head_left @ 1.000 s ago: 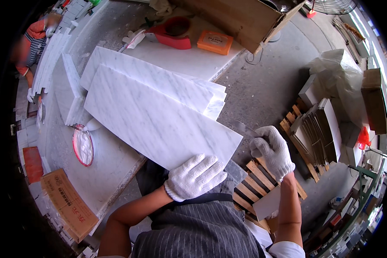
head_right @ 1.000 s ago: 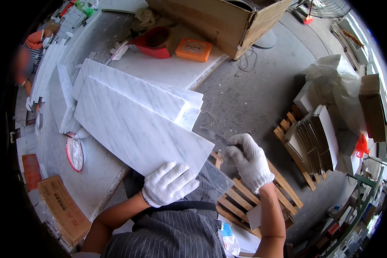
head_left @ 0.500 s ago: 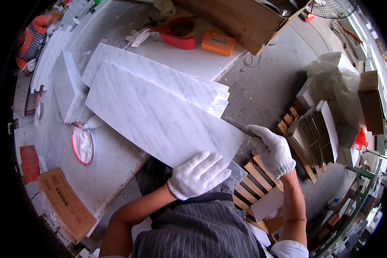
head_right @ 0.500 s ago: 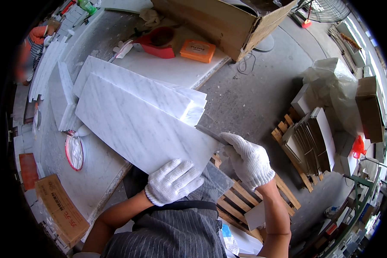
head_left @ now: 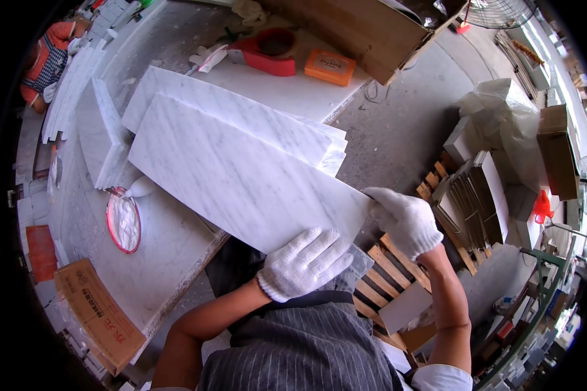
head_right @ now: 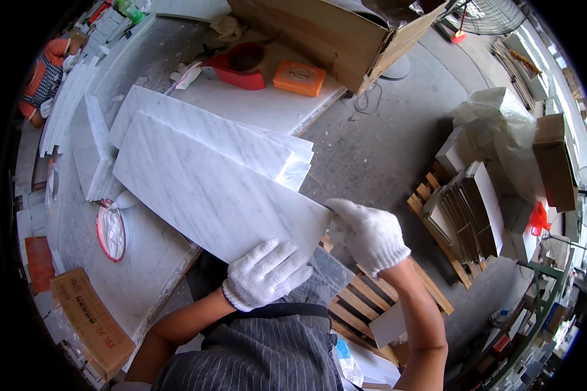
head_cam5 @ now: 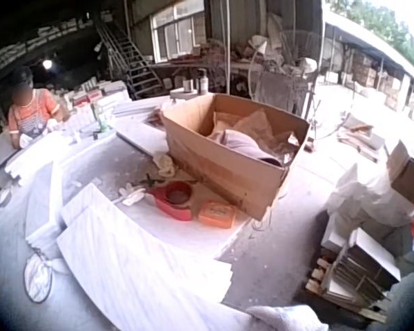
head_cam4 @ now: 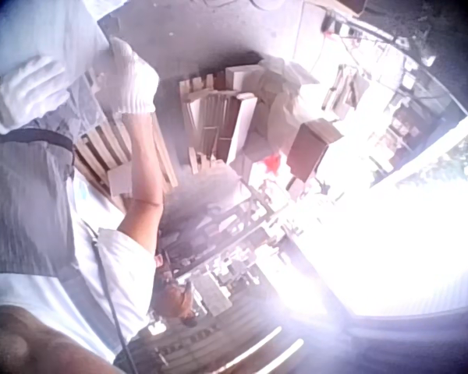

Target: The person scoops a white paste from a bowl and spreads it onto the surface of rectangular white tiles using a small metal spatula. They work on one tile at a time, applying the compound and smoothing it across the surface before moving to the next tile in the stack.

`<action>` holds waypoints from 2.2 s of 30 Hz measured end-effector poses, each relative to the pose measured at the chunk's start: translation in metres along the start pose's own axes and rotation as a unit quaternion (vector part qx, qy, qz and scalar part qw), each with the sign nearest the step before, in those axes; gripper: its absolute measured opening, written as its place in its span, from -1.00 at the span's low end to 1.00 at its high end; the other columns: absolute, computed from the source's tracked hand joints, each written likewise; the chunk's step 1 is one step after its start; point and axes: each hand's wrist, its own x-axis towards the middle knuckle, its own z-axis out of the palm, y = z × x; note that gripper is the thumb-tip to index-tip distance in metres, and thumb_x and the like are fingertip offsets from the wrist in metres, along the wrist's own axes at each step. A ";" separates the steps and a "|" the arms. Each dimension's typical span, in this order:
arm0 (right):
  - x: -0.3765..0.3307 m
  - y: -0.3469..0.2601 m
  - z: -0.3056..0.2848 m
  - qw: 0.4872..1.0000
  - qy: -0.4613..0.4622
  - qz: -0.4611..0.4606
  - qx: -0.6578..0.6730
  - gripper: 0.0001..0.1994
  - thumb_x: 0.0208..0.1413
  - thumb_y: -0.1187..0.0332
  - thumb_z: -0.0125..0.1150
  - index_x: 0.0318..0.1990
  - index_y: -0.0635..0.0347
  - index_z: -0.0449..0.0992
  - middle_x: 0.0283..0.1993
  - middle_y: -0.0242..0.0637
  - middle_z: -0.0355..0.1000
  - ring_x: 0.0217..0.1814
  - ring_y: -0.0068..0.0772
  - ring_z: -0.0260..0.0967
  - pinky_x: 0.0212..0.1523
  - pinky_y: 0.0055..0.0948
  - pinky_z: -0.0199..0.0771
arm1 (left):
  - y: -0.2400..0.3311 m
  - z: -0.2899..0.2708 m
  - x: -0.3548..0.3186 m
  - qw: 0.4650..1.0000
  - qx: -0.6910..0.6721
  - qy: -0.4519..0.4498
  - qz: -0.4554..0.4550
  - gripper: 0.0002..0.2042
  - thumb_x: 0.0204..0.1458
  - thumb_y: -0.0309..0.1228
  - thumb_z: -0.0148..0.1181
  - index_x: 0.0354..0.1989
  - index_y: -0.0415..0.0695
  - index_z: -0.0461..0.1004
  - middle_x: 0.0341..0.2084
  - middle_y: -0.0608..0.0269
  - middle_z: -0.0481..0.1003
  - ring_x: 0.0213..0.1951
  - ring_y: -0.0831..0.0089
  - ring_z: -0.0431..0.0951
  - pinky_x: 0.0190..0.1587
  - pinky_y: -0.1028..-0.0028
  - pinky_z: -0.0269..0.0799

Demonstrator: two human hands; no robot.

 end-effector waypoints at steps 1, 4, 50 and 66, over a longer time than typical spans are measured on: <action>0.001 0.002 0.004 1.000 -0.009 -0.003 0.005 -0.70 0.15 0.47 0.18 0.05 0.10 0.55 -0.29 -0.11 0.58 -0.28 -0.17 0.59 -0.27 -0.33 0.59 | 0.000 -0.001 0.001 1.000 0.009 0.013 0.000 -0.70 0.16 -0.29 0.06 0.04 0.04 0.57 0.10 0.22 0.51 0.20 0.28 0.46 0.28 0.21 0.33; -0.008 0.012 0.023 0.996 0.033 0.078 0.028 -0.74 0.23 0.48 0.10 0.05 0.23 0.54 -0.31 -0.17 0.58 -0.30 -0.45 0.57 -0.24 -0.45 0.56 | 0.001 -0.001 0.005 0.999 0.026 0.040 0.000 -0.76 0.11 -0.27 0.13 -0.08 0.13 0.63 -0.03 0.30 0.58 0.09 0.31 0.55 0.21 0.22 0.40; -0.035 -0.062 0.109 0.913 0.334 0.221 0.077 -0.54 0.27 0.42 -0.09 0.31 0.33 0.28 0.07 -0.02 0.51 -0.08 -0.32 0.47 0.08 -0.43 0.42 | -0.024 -0.010 -0.016 0.995 0.040 0.092 -0.006 -0.67 0.04 -0.42 0.07 -0.02 -0.08 0.58 0.04 0.08 0.51 0.13 0.13 0.50 0.23 0.13 0.37; -0.009 -0.003 0.109 0.558 0.210 0.137 0.791 -0.69 0.28 0.28 0.11 0.07 0.25 0.44 -0.05 -0.30 0.52 0.00 -0.41 0.47 0.10 -0.39 0.47 | -0.023 -0.016 -0.013 0.997 0.040 0.070 -0.014 -0.64 0.07 -0.36 0.06 0.06 -0.05 0.55 0.07 0.11 0.50 0.16 0.15 0.48 0.27 0.14 0.34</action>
